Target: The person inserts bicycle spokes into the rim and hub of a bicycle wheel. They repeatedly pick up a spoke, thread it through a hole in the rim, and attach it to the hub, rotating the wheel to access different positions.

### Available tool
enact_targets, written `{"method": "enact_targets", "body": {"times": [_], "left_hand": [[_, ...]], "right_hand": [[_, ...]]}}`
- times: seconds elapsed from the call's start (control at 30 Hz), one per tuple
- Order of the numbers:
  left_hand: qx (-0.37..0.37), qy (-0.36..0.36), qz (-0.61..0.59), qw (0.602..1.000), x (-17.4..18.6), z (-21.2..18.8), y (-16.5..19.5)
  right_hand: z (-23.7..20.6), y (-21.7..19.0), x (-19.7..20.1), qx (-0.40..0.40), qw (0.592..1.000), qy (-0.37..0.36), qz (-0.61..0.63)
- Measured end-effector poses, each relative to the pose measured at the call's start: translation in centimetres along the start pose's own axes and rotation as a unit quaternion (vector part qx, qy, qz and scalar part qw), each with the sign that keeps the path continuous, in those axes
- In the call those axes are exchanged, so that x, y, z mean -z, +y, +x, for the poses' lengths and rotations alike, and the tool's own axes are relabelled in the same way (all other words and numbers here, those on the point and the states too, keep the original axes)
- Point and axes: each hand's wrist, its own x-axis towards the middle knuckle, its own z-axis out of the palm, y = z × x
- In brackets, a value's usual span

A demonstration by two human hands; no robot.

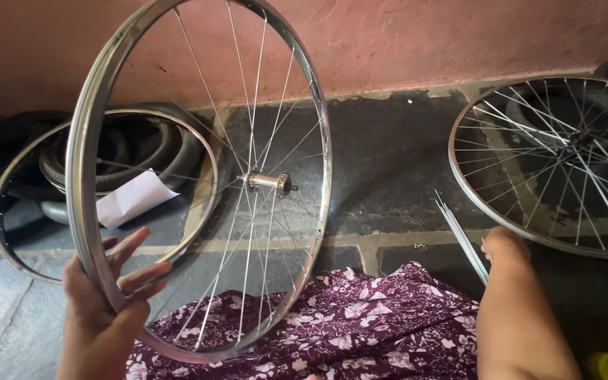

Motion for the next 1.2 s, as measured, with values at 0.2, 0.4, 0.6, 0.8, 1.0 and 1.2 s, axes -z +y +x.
{"method": "enact_targets", "body": {"times": [0.2,0.4,0.6,0.8,1.0,1.2], "left_hand": [[-0.001,-0.008,0.046,0.999,0.1,-0.1,1.3],[0.022,-0.007,0.006,1.000,0.0,-0.9,1.7],[0.051,0.003,0.035,0.998,0.8,-0.8,1.5],[0.004,-0.006,0.031,0.999,0.7,-0.6,0.8],[0.003,-0.002,0.048,0.999,0.1,-1.0,0.8],[-0.015,0.009,0.051,0.999,-0.5,-1.4,1.2]], "right_hand": [[0.1,-1.6,3.5,0.044,0.997,-0.059,0.013],[-1.8,-1.0,2.4,0.032,0.992,-0.122,0.015],[-1.5,0.8,1.6,0.009,0.993,-0.104,0.048],[-1.7,-0.8,5.9,0.138,0.976,0.164,0.033],[-9.1,-9.2,7.5,0.440,0.702,0.299,0.474],[-11.9,-13.4,6.7,0.409,0.700,0.217,0.543]]}}
